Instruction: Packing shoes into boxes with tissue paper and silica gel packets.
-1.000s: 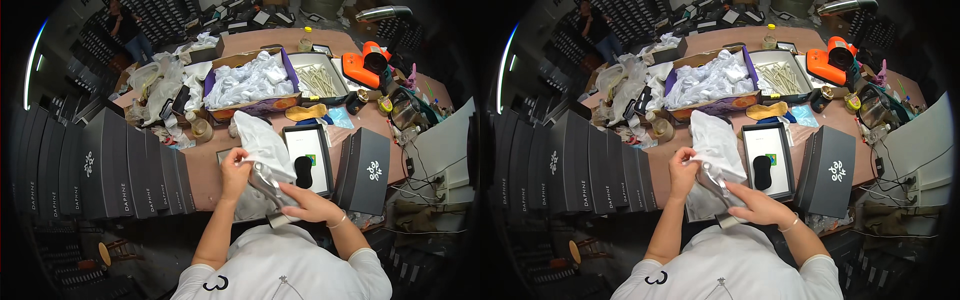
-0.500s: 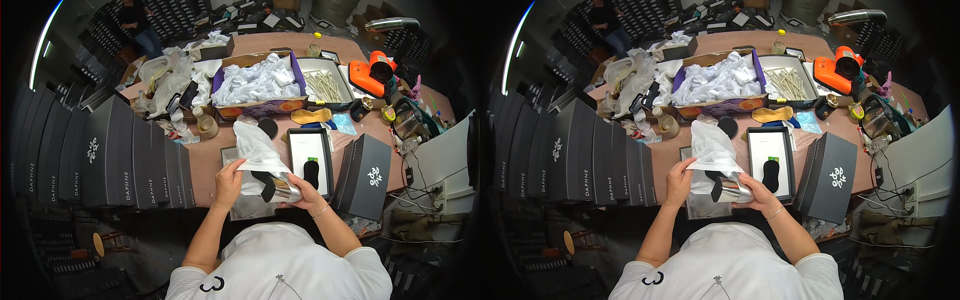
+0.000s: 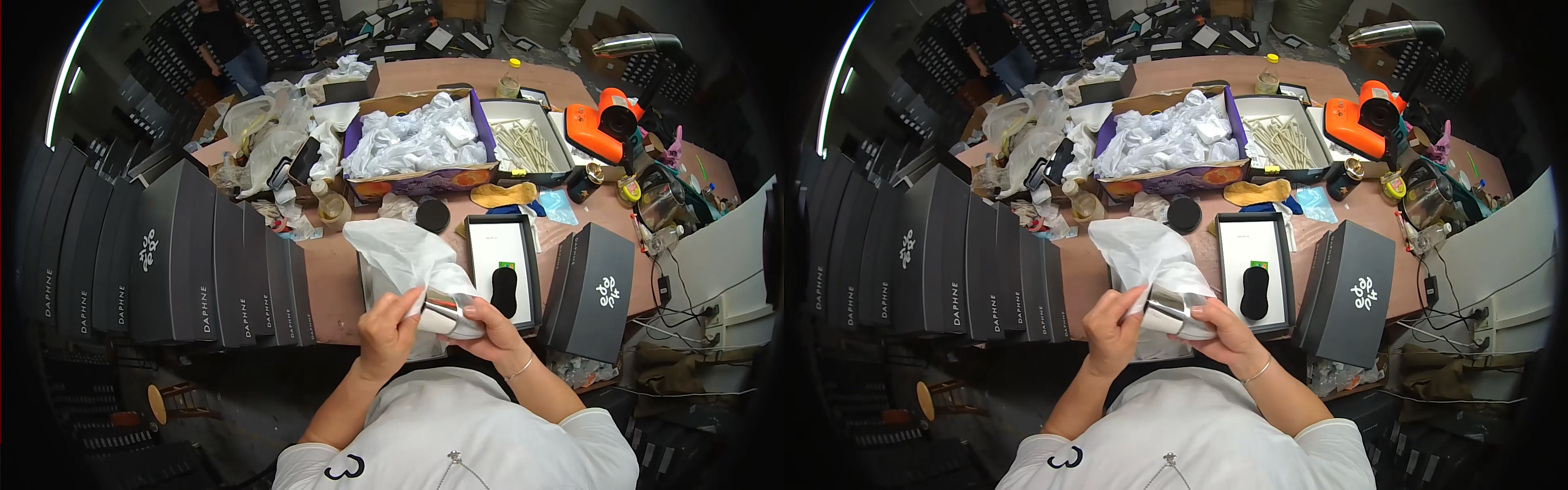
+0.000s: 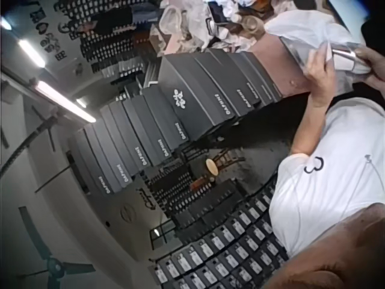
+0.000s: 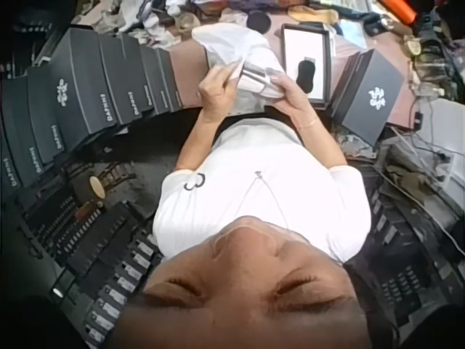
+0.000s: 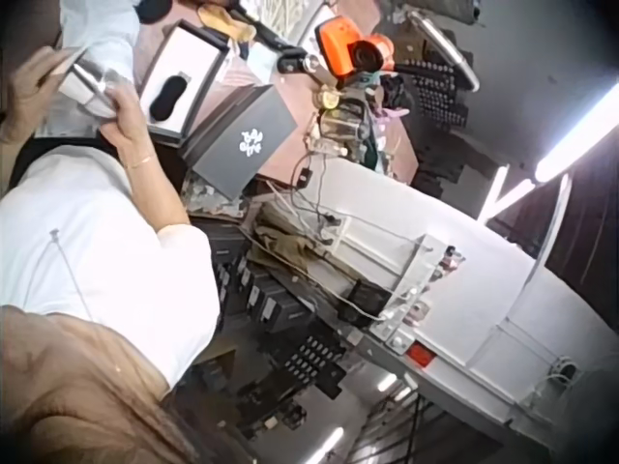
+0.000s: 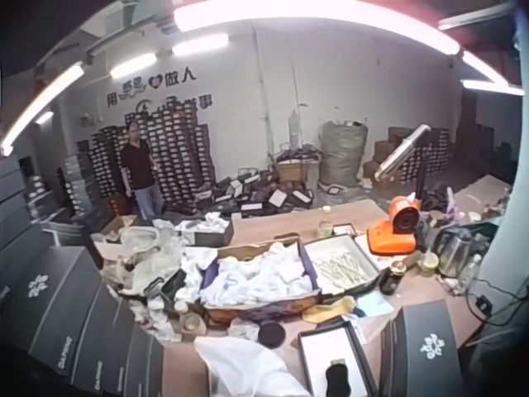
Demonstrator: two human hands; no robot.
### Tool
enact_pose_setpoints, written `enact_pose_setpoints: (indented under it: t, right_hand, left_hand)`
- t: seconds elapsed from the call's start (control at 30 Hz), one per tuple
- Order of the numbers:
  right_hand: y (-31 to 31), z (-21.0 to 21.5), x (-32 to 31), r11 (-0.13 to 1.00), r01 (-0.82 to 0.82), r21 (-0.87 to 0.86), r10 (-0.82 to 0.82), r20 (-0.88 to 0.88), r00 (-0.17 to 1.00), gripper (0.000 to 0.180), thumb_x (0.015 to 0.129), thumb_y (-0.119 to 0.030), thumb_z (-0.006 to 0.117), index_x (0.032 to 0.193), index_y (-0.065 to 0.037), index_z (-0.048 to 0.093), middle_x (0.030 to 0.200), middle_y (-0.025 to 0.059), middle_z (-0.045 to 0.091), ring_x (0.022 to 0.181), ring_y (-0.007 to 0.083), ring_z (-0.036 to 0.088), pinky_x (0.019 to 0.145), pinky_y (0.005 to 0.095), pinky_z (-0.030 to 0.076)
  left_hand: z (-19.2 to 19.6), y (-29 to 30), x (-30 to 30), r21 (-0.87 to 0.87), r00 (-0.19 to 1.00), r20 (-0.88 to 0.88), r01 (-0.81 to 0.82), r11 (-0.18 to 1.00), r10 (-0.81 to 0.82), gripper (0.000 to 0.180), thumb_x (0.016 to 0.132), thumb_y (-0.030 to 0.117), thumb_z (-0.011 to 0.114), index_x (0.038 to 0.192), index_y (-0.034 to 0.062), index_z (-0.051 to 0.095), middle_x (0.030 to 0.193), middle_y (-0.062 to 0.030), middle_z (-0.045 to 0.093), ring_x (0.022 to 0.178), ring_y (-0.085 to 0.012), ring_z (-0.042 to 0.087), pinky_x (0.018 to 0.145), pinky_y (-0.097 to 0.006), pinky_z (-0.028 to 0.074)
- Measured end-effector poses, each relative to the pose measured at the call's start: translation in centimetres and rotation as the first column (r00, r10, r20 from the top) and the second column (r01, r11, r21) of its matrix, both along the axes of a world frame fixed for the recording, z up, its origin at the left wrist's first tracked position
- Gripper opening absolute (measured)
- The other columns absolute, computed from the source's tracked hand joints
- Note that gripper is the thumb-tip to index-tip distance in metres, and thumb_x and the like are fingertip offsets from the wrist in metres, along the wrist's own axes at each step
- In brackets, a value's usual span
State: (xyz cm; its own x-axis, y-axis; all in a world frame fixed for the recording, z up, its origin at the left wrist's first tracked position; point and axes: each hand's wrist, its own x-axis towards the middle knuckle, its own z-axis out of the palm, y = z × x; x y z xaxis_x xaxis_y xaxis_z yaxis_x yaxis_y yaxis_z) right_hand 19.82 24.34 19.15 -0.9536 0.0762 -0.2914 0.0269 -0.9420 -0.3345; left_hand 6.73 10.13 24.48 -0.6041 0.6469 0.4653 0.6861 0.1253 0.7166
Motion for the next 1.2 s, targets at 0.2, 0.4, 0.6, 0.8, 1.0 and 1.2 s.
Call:
enact_pose_setpoints:
  t: [0.2, 0.4, 0.6, 0.8, 1.0, 1.2]
  right_hand:
    - [-3.2, -0.6, -2.7, 0.95, 0.194, 0.245, -0.2, 0.0, 0.98, 0.05, 0.087, -0.02, 0.06, 0.131, -0.005, 0.042, 0.127, 0.0056, 0.053, 0.113, 0.0173, 0.053, 0.095, 0.0336, 0.045]
    - [-2.7, -4.8, -4.1, 0.937, 0.286, 0.201, -0.284, -0.038, 0.958, 0.047, 0.094, -0.025, 0.053, 0.136, -0.008, 0.041, 0.128, 0.0072, 0.053, 0.12, 0.0209, 0.05, 0.101, 0.0354, 0.042]
    - [-2.1, -10.6, -4.2, 0.982, 0.178, 0.062, -0.165, -0.185, 0.969, 0.049, 0.098, -0.022, 0.049, 0.142, -0.005, 0.034, 0.138, 0.009, 0.044, 0.128, 0.0203, 0.042, 0.108, 0.031, 0.035]
    - [0.7, -9.4, -5.0, 0.645, 0.081, 0.76, 0.068, -0.163, 0.984, 0.049, 0.097, -0.018, 0.046, 0.141, -0.003, 0.032, 0.138, 0.0097, 0.043, 0.128, 0.0221, 0.041, 0.11, 0.033, 0.031]
    - [-2.4, -6.3, -7.0, -0.025, 0.111, 0.994, -0.129, -0.113, 0.985, 0.046, 0.094, -0.017, 0.049, 0.136, -0.002, 0.039, 0.135, 0.0107, 0.046, 0.124, 0.0252, 0.044, 0.108, 0.034, 0.032]
    - [-3.9, -7.0, -7.9, 0.243, 0.137, 0.96, -0.071, -0.124, 0.99, 0.046, 0.094, -0.021, 0.051, 0.134, -0.002, 0.042, 0.134, 0.0108, 0.047, 0.123, 0.0251, 0.046, 0.106, 0.0356, 0.035]
  left_hand:
    - [1.9, 0.3, -1.4, 0.066, 0.992, -0.119, 0.05, 0.997, -0.042, 0.043, 0.069, -0.008, 0.064, 0.109, 0.0067, 0.068, 0.072, -0.0088, 0.055, 0.058, -0.024, 0.057, 0.053, -0.034, 0.047]
    - [-2.1, -0.2, 2.6, 0.057, 0.937, -0.201, 0.302, 0.952, -0.285, 0.042, 0.065, -0.006, 0.067, 0.105, 0.0058, 0.069, 0.07, -0.0061, 0.054, 0.055, -0.0215, 0.054, 0.05, -0.032, 0.044]
    - [-4.2, -1.4, 4.7, -0.016, 0.929, -0.048, 0.366, 0.931, -0.366, 0.046, 0.065, -0.005, 0.066, 0.11, 0.0042, 0.066, 0.071, -0.0076, 0.054, 0.057, -0.0226, 0.055, 0.052, -0.032, 0.045]
    - [-3.3, -1.8, 5.3, 0.076, 0.939, 0.251, 0.225, 0.971, -0.237, 0.034, 0.07, -0.006, 0.064, 0.103, 0.0034, 0.065, 0.07, -0.0115, 0.053, 0.057, -0.0239, 0.054, 0.053, -0.031, 0.045]
    - [-4.6, -2.2, 5.0, -0.12, 0.867, -0.017, 0.493, 0.862, -0.499, 0.038, 0.07, -0.004, 0.066, 0.106, 0.004, 0.064, 0.073, -0.0078, 0.055, 0.058, -0.0241, 0.056, 0.053, -0.031, 0.047]
    - [-6.0, -7.7, 2.3, 0.004, 0.72, 0.693, -0.07, 0.998, 0.048, 0.065, 0.085, 0.035, 0.067, 0.137, 0.0067, 0.042, 0.133, -0.0105, 0.047, 0.116, -0.0218, 0.052, 0.096, -0.04, 0.044]
